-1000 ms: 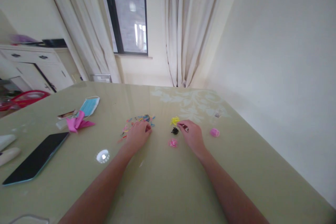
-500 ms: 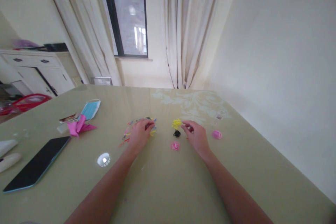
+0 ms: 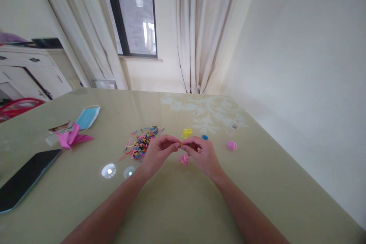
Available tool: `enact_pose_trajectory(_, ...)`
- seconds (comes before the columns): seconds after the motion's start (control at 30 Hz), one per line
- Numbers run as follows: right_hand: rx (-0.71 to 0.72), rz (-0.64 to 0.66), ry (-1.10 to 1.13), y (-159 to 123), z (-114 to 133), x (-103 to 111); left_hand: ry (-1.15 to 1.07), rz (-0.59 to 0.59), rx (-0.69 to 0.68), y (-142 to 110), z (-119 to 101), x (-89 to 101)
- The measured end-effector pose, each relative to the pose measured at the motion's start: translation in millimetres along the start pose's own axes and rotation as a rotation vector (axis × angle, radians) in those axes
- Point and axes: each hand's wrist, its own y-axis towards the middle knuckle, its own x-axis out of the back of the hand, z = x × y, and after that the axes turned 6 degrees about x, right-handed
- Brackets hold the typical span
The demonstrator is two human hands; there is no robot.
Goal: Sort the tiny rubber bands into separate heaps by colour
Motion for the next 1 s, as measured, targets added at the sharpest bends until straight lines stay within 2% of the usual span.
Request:
enact_pose_trajectory(0.07,-0.024,-0.024,0.085,1.3,2.7,2.4,0.039,0.021,0.002,1.0,-0.5,4.4)
enact_pose_trajectory(0.13,-0.069,-0.029,0.217,2.7,5.8,6.0,0.162,-0.010,-0.012,4.5,1.7,12.5)
enact_pose_trajectory(0.27,-0.064,-0.069,0.513,3.9,12.7,15.0,0.730,-0.235,-0.093,10.6,12.0,30.4)
enact_pose_trajectory(0.33,-0.032,-0.109,0.602,4.2,15.9,19.2,0.988,-0.285,-0.120,10.4,16.4,35.8)
enact_pose_trajectory(0.47,-0.029,-0.161,0.632,6.1,18.8,24.1,1.288,-0.225,-0.080,6.8,18.1,38.0)
enact_pose_trajectory(0.6,-0.055,-0.184,0.600,8.4,13.3,24.6,1.376,-0.153,-0.048,6.6,14.6,36.2)
enact_pose_trajectory(0.73,-0.078,-0.214,0.438,11.4,-3.2,26.2,1.420,-0.166,-0.032,8.2,14.4,34.5)
enact_pose_trajectory(0.87,-0.027,-0.217,-0.041,13.2,-24.0,29.4,1.437,-0.191,-0.052,8.7,17.7,32.6)
enact_pose_trajectory(1.0,0.036,-0.128,-0.441,13.0,-38.5,27.0,1.417,-0.172,-0.058,8.9,19.1,31.3)
